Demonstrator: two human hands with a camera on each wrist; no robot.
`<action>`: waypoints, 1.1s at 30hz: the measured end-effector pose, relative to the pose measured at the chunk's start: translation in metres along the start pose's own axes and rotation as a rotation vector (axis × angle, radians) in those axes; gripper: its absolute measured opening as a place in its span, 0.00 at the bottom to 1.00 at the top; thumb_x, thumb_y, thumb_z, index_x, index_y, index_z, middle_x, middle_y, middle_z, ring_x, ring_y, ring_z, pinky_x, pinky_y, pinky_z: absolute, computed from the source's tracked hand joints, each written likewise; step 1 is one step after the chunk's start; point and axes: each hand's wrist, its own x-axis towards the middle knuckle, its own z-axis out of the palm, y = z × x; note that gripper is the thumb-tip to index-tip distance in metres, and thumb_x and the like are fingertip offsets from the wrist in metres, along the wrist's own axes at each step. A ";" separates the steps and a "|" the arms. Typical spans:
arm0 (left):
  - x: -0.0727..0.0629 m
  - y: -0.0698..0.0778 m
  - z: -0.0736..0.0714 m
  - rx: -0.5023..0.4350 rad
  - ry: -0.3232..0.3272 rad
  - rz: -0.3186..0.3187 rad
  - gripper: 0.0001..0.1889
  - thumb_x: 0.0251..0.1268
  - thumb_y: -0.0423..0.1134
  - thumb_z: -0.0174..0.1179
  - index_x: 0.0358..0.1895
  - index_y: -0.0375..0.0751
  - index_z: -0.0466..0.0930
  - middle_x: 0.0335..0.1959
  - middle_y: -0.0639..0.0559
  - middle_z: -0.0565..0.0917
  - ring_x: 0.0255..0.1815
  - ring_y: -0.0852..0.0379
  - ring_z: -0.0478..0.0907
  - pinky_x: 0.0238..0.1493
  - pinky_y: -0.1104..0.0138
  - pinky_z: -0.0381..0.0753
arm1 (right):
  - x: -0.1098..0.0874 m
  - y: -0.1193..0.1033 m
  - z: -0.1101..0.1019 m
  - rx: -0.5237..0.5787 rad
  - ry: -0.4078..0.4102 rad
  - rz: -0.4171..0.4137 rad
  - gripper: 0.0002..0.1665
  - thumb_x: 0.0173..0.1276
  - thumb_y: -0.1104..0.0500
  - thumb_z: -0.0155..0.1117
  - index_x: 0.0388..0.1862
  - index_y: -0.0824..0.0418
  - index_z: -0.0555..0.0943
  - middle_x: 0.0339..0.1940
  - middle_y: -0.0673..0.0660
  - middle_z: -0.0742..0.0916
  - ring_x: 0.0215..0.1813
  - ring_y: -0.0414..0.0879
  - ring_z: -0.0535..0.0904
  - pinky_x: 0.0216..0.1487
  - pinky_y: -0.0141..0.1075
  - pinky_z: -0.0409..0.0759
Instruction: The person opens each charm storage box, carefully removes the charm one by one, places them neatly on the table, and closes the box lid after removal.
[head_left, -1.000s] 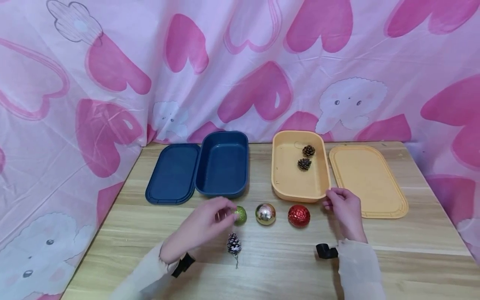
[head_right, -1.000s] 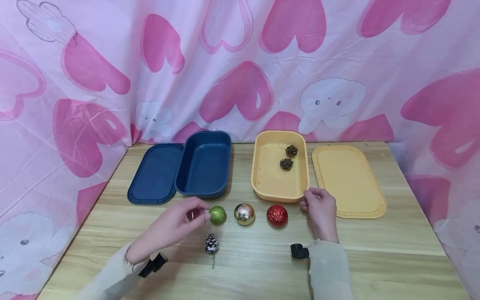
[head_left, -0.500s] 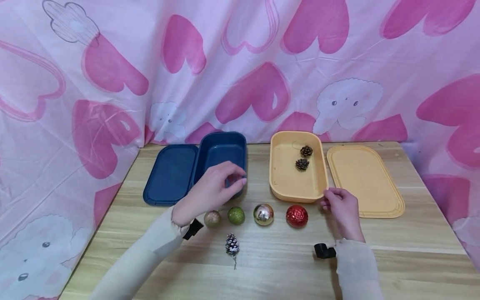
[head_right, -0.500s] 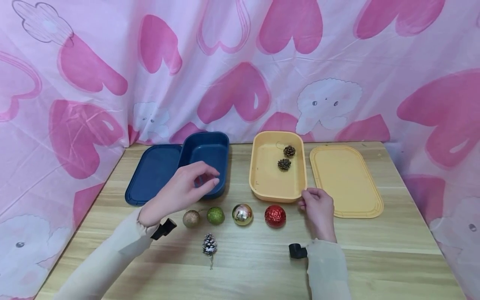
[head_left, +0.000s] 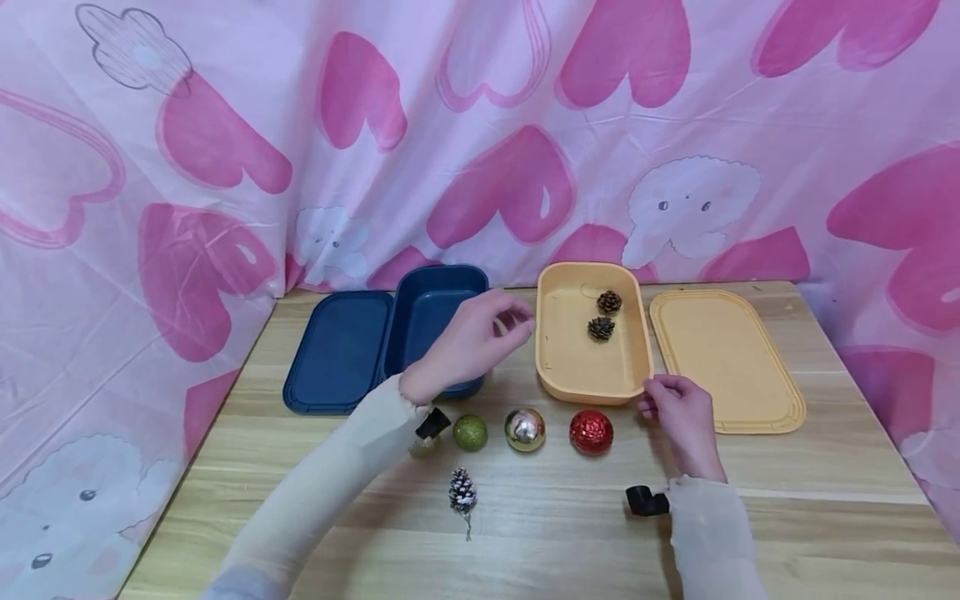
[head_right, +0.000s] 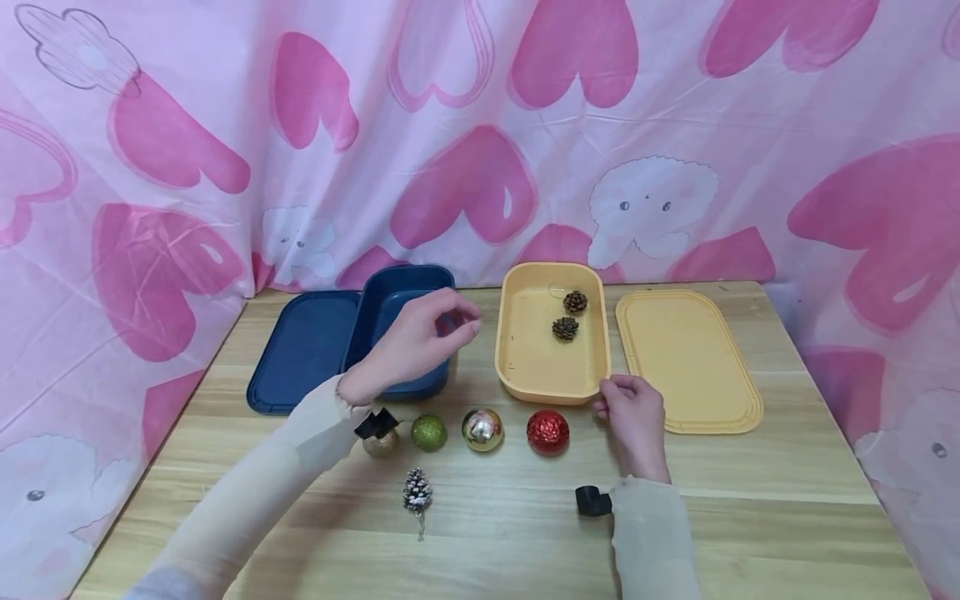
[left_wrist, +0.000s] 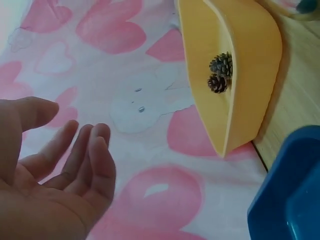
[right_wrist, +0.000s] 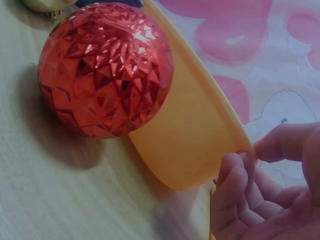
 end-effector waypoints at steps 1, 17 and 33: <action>0.006 0.000 0.003 -0.003 -0.008 -0.001 0.09 0.68 0.42 0.58 0.45 0.44 0.82 0.38 0.54 0.82 0.38 0.63 0.77 0.39 0.73 0.79 | 0.000 0.000 0.000 0.003 -0.001 -0.002 0.21 0.72 0.60 0.56 0.57 0.72 0.69 0.24 0.42 0.83 0.28 0.34 0.80 0.34 0.27 0.82; 0.071 -0.029 0.059 0.030 -0.118 -0.057 0.12 0.68 0.42 0.56 0.48 0.41 0.81 0.45 0.51 0.83 0.43 0.59 0.79 0.44 0.73 0.78 | -0.001 -0.005 -0.001 -0.023 0.020 -0.029 0.19 0.71 0.63 0.54 0.56 0.74 0.70 0.25 0.44 0.82 0.27 0.34 0.80 0.33 0.27 0.82; 0.099 -0.037 0.104 0.219 -0.401 0.026 0.21 0.70 0.34 0.52 0.64 0.31 0.70 0.61 0.40 0.76 0.61 0.49 0.74 0.65 0.66 0.72 | 0.000 0.000 0.002 -0.039 0.021 -0.037 0.18 0.71 0.63 0.54 0.54 0.73 0.71 0.26 0.48 0.83 0.27 0.35 0.80 0.33 0.27 0.82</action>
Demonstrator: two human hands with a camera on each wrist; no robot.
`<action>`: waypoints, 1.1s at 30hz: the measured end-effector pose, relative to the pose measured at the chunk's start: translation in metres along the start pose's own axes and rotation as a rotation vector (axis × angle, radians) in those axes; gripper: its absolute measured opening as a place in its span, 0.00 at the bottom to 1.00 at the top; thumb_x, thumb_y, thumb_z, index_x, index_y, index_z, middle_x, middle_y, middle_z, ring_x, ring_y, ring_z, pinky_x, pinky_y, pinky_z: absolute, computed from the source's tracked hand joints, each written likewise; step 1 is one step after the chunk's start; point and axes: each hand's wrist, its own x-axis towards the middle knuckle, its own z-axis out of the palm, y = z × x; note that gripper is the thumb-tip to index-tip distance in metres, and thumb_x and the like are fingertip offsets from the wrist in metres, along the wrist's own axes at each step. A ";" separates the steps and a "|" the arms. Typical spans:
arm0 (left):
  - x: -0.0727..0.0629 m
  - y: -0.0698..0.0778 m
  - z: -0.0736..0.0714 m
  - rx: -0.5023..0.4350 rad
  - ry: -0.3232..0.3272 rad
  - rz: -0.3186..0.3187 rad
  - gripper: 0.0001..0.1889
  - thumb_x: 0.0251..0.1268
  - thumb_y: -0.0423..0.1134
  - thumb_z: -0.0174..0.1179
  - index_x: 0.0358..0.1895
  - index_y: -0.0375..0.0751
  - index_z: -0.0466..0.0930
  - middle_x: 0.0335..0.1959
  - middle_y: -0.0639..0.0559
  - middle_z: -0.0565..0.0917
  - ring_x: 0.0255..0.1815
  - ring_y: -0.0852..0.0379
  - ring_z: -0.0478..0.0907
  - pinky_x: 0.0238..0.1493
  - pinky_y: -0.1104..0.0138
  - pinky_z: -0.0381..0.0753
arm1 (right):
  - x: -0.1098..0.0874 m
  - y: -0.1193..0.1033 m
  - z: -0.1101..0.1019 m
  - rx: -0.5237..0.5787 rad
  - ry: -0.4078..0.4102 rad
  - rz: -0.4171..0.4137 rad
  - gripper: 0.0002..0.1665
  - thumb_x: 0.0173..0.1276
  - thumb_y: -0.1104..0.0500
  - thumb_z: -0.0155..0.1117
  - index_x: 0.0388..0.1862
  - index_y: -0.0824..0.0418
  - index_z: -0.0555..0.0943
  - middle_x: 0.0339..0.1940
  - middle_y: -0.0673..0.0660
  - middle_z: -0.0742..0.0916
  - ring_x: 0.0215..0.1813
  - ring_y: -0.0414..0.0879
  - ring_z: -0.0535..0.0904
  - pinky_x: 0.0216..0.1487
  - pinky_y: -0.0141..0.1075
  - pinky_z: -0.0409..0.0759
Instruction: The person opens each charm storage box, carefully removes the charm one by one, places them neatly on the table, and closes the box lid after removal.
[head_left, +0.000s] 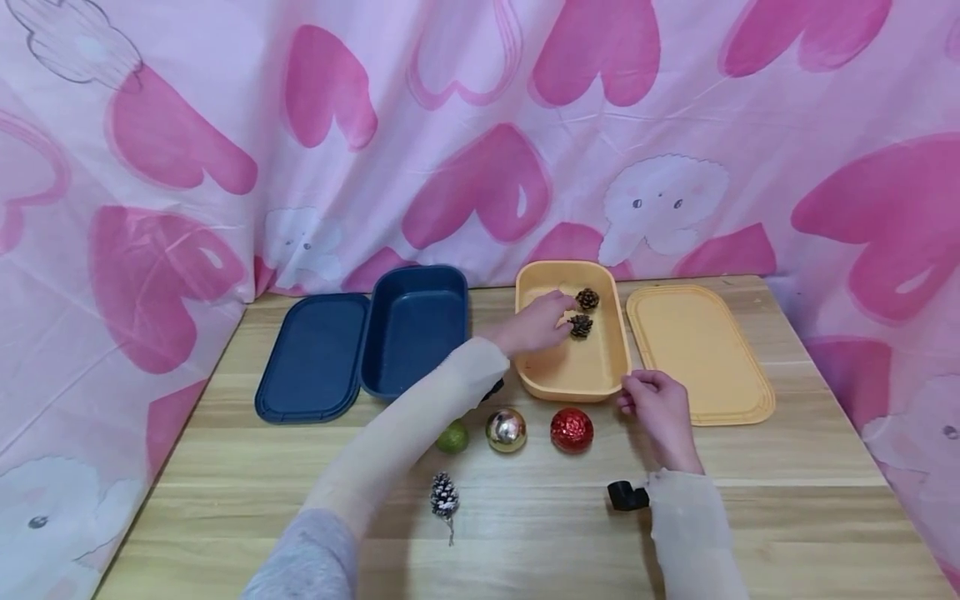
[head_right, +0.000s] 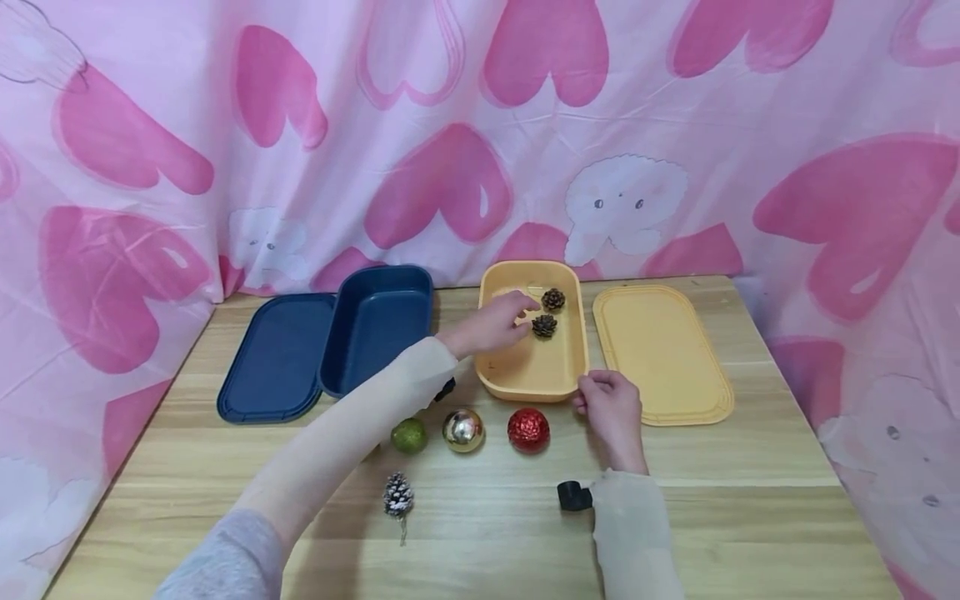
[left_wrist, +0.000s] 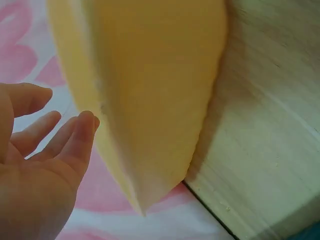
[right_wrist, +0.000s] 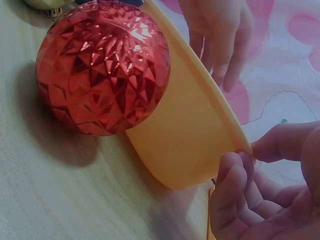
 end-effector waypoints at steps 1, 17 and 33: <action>0.002 0.000 0.003 0.034 -0.016 0.002 0.21 0.70 0.34 0.52 0.64 0.31 0.69 0.61 0.40 0.75 0.62 0.49 0.73 0.66 0.65 0.71 | 0.000 0.000 -0.001 -0.005 0.000 0.000 0.18 0.71 0.63 0.54 0.54 0.73 0.71 0.26 0.47 0.83 0.27 0.35 0.80 0.33 0.27 0.82; 0.005 -0.007 0.034 0.235 -0.068 0.000 0.30 0.73 0.40 0.48 0.76 0.44 0.54 0.74 0.46 0.62 0.71 0.50 0.67 0.71 0.61 0.65 | 0.002 0.002 0.000 -0.004 0.009 0.001 0.16 0.72 0.63 0.54 0.53 0.73 0.72 0.26 0.46 0.82 0.27 0.35 0.79 0.33 0.27 0.82; 0.009 -0.009 0.042 0.338 -0.088 0.062 0.30 0.69 0.45 0.54 0.73 0.49 0.60 0.66 0.51 0.69 0.56 0.54 0.77 0.57 0.63 0.78 | 0.001 0.001 -0.001 -0.020 0.011 -0.004 0.16 0.72 0.62 0.54 0.52 0.72 0.72 0.27 0.47 0.82 0.28 0.35 0.80 0.33 0.27 0.82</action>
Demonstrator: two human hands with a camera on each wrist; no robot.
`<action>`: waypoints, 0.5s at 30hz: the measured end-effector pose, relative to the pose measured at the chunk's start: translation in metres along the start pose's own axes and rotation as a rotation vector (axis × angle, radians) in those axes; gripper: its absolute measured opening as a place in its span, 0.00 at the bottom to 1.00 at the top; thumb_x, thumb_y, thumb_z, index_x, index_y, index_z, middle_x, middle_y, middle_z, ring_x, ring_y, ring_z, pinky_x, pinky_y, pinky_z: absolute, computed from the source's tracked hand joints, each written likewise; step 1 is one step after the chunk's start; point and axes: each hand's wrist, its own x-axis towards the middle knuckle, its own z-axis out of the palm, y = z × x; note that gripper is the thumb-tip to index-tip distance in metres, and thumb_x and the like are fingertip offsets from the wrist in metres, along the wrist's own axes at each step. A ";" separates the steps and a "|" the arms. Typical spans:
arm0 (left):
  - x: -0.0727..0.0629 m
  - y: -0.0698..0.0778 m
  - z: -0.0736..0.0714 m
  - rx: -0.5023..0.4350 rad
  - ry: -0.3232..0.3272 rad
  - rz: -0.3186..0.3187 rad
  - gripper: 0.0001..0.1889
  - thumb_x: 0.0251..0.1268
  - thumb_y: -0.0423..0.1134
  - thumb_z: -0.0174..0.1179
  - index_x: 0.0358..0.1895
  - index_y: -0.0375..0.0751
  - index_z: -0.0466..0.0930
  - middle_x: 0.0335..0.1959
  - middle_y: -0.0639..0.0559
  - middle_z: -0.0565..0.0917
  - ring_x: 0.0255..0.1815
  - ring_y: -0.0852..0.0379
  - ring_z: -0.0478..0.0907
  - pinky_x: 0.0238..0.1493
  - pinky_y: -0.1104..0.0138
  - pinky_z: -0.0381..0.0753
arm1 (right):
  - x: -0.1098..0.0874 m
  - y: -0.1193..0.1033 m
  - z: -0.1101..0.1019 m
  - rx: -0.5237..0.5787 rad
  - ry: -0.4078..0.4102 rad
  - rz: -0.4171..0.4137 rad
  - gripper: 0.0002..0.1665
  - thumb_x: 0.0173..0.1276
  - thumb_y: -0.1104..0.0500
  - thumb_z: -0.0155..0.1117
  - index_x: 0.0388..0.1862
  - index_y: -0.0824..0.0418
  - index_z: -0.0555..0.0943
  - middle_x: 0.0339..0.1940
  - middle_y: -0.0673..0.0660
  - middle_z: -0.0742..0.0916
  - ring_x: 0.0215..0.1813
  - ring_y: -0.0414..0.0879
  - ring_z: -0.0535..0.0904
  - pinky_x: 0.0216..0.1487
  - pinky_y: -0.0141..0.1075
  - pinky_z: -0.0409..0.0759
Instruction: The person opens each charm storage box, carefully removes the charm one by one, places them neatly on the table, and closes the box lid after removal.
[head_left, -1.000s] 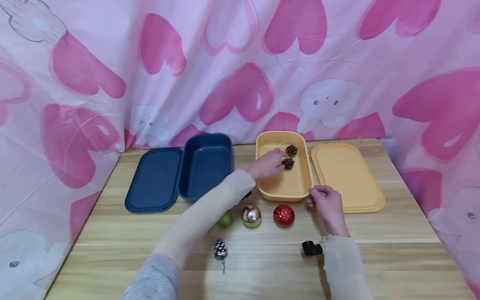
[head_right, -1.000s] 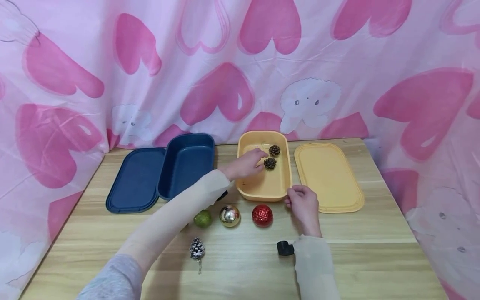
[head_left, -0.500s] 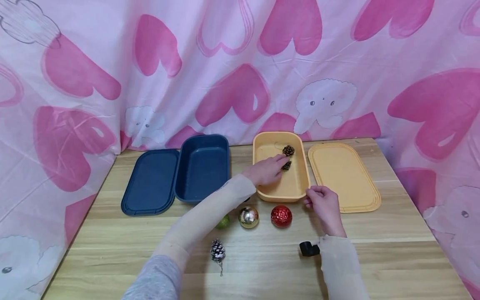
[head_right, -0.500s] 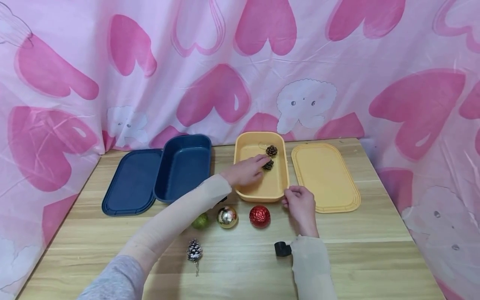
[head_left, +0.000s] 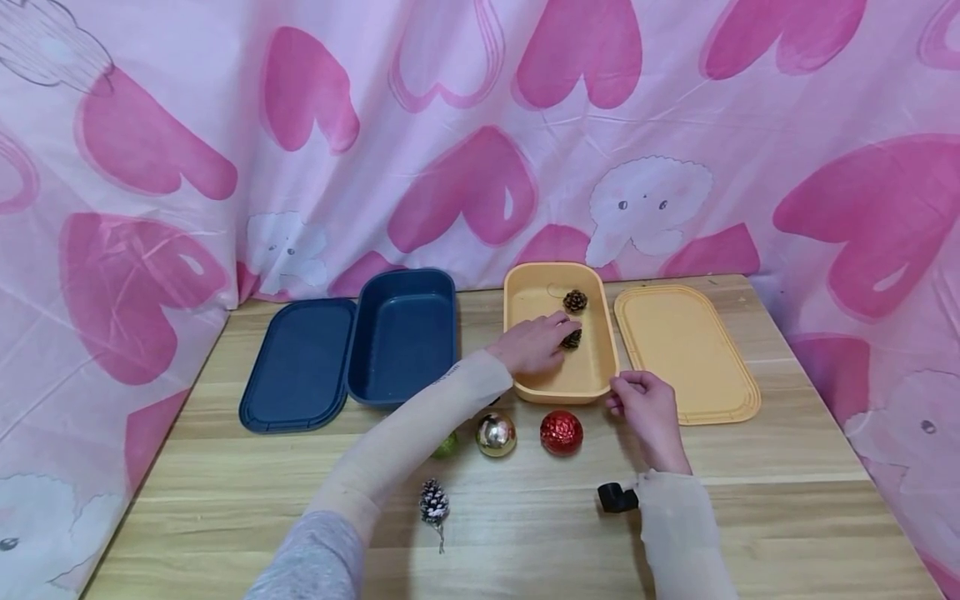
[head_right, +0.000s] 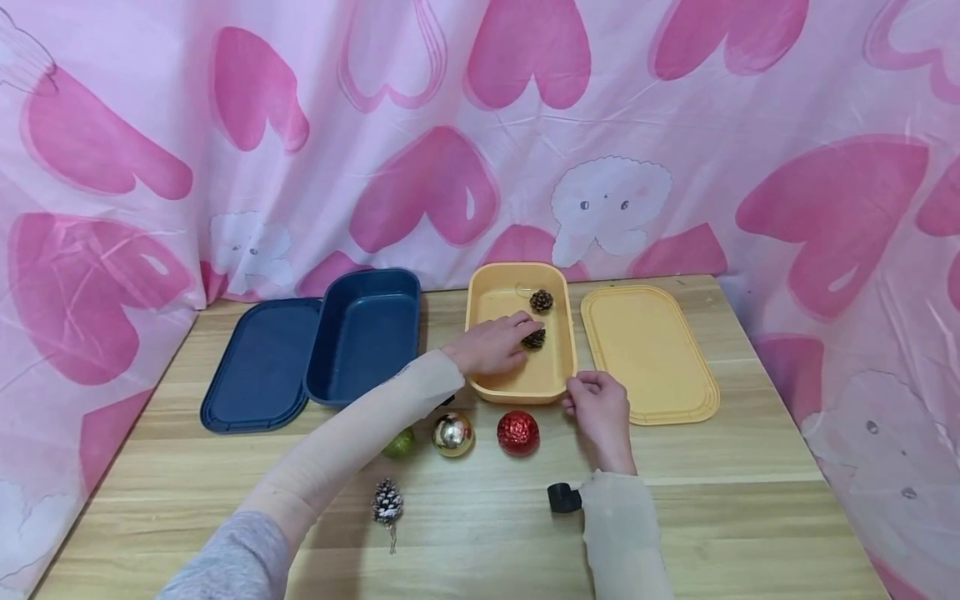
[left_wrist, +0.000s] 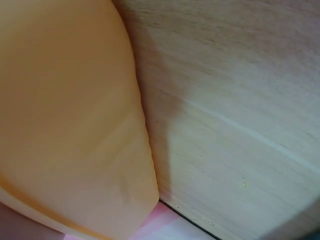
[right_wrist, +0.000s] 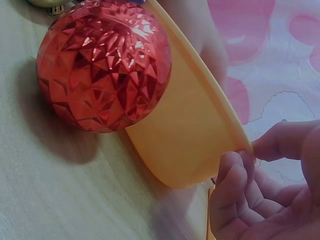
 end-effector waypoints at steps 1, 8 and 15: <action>0.000 0.000 0.000 -0.004 -0.002 0.007 0.29 0.69 0.45 0.55 0.72 0.49 0.61 0.65 0.51 0.69 0.56 0.55 0.76 0.57 0.63 0.78 | 0.000 0.000 0.000 -0.003 0.000 0.000 0.16 0.72 0.62 0.54 0.52 0.72 0.72 0.27 0.48 0.82 0.28 0.36 0.80 0.33 0.27 0.82; 0.001 0.000 -0.001 -0.051 -0.024 0.046 0.24 0.68 0.45 0.56 0.66 0.49 0.69 0.62 0.52 0.73 0.58 0.57 0.75 0.61 0.66 0.75 | 0.000 0.000 0.000 -0.015 0.000 -0.002 0.17 0.72 0.61 0.54 0.53 0.72 0.72 0.27 0.48 0.83 0.28 0.36 0.80 0.34 0.28 0.82; 0.001 -0.001 -0.001 -0.060 -0.037 0.090 0.13 0.66 0.42 0.59 0.53 0.48 0.76 0.48 0.53 0.77 0.48 0.60 0.75 0.55 0.69 0.75 | 0.000 -0.001 0.000 0.002 -0.001 0.000 0.17 0.72 0.61 0.55 0.53 0.72 0.72 0.28 0.48 0.83 0.28 0.35 0.80 0.33 0.28 0.82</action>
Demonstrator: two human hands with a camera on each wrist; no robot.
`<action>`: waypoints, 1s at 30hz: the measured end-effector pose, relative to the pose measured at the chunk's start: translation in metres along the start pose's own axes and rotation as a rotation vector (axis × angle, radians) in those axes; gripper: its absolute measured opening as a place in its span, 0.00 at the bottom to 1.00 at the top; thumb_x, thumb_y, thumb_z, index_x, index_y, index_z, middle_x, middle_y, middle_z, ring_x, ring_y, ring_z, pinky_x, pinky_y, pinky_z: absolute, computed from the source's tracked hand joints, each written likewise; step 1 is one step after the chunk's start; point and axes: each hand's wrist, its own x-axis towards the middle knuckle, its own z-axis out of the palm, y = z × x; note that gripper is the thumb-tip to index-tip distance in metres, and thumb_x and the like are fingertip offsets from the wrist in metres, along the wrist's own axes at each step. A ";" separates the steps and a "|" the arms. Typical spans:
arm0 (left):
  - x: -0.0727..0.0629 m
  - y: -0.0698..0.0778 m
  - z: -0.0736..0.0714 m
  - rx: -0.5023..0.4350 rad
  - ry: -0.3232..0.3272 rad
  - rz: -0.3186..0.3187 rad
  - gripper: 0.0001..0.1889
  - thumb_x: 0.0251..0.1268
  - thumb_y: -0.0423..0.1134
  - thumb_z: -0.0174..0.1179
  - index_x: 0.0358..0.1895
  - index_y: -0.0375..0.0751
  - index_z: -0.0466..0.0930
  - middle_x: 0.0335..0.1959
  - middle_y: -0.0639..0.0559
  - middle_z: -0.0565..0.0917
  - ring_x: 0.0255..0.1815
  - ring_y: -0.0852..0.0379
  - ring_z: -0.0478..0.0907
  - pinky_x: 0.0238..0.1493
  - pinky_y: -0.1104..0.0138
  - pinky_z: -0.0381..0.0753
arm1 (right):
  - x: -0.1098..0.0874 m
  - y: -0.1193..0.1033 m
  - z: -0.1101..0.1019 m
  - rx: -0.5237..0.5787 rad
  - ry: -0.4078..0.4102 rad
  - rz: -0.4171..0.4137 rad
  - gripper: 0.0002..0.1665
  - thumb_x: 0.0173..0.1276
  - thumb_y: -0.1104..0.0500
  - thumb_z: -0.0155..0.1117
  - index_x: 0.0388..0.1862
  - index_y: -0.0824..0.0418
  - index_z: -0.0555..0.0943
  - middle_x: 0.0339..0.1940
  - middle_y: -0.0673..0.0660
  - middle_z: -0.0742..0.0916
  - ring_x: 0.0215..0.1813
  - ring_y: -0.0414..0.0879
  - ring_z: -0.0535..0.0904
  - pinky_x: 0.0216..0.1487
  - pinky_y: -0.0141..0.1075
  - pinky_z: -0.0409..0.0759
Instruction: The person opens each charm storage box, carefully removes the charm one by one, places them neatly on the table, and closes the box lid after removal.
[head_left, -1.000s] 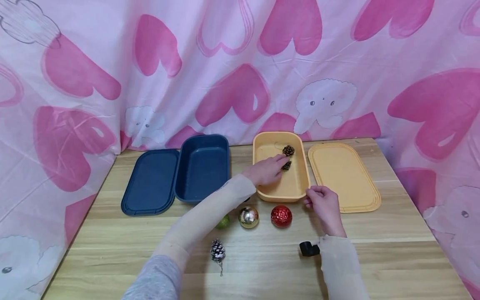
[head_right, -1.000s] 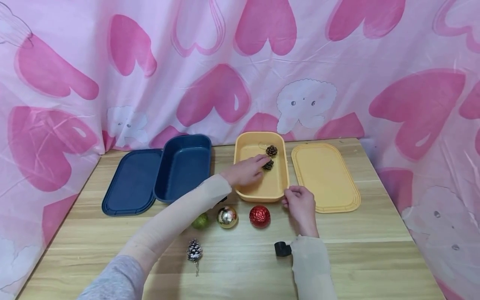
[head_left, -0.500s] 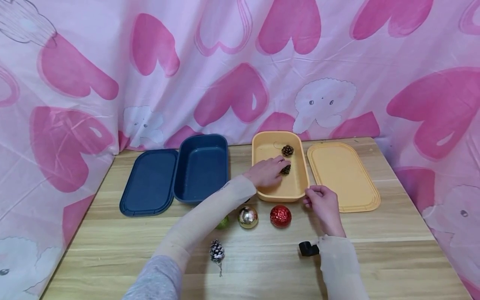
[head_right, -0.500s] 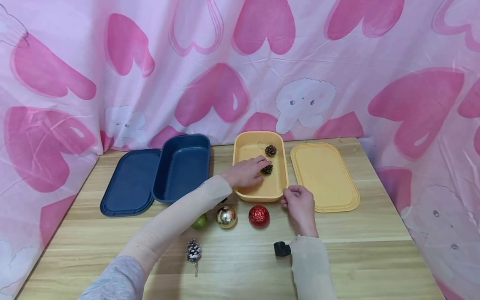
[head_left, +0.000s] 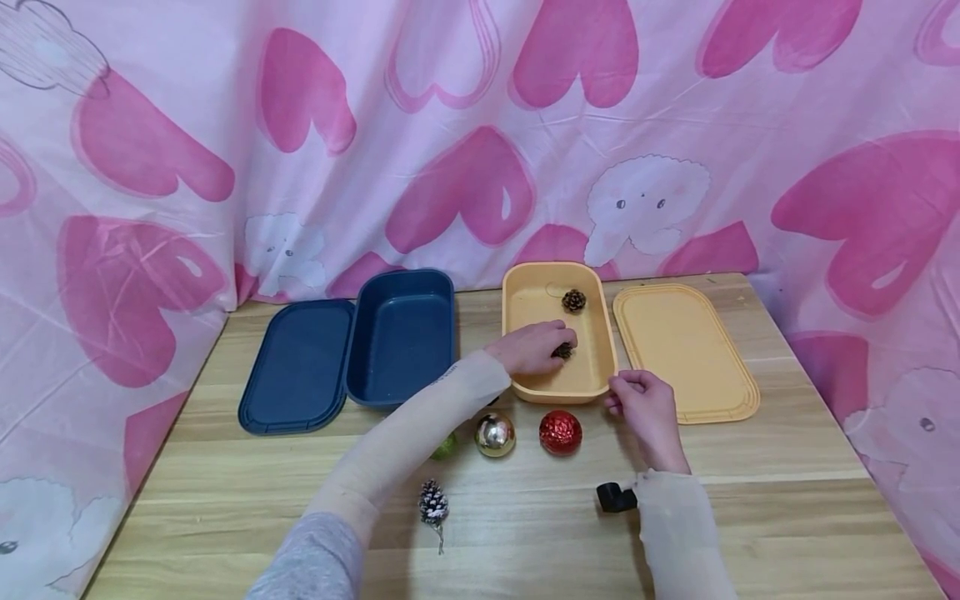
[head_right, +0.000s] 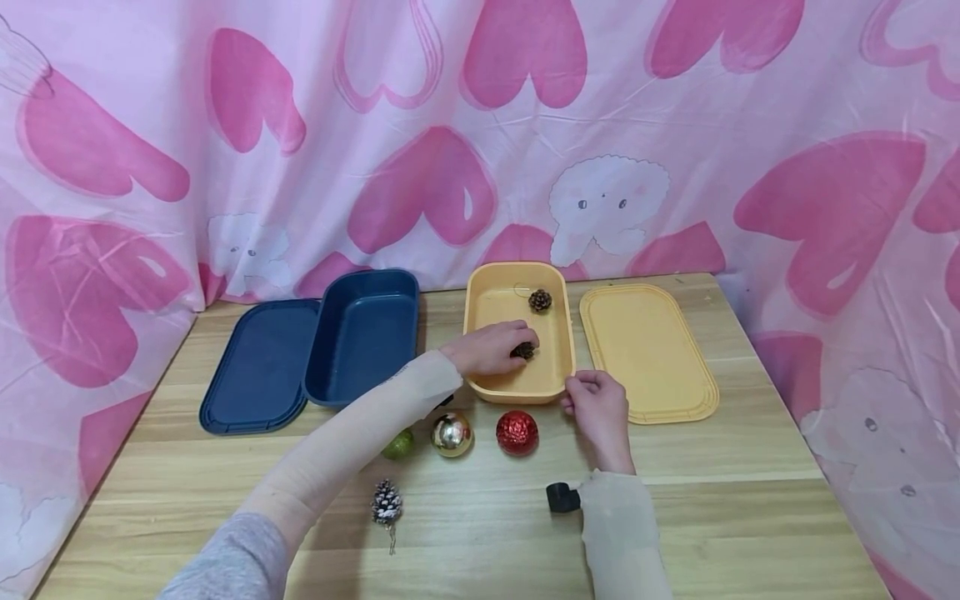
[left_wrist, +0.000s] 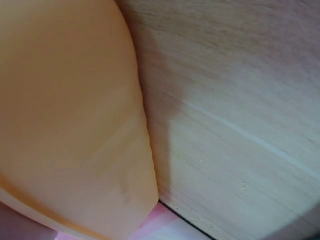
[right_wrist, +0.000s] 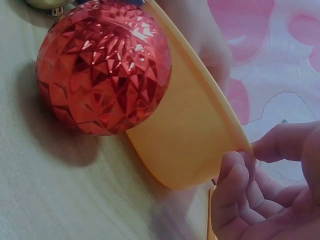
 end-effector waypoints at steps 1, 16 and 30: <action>-0.001 0.000 -0.001 -0.006 0.002 -0.004 0.13 0.66 0.41 0.60 0.52 0.48 0.76 0.48 0.53 0.77 0.47 0.60 0.75 0.54 0.69 0.75 | 0.000 0.000 0.000 0.006 -0.003 -0.001 0.17 0.72 0.61 0.55 0.53 0.73 0.72 0.27 0.48 0.83 0.28 0.35 0.80 0.33 0.27 0.82; -0.007 0.001 -0.005 -0.091 0.033 -0.076 0.22 0.67 0.41 0.60 0.63 0.45 0.71 0.57 0.50 0.76 0.58 0.56 0.75 0.64 0.67 0.72 | 0.003 -0.001 0.003 0.072 -0.024 0.060 0.15 0.70 0.62 0.54 0.51 0.71 0.71 0.23 0.47 0.82 0.26 0.36 0.81 0.30 0.27 0.81; -0.011 0.010 -0.022 -0.342 0.243 -0.205 0.15 0.61 0.38 0.65 0.50 0.40 0.79 0.48 0.49 0.82 0.52 0.55 0.77 0.59 0.68 0.74 | 0.008 0.001 0.007 0.025 0.007 0.036 0.22 0.69 0.61 0.50 0.59 0.69 0.67 0.34 0.53 0.78 0.28 0.39 0.78 0.27 0.30 0.79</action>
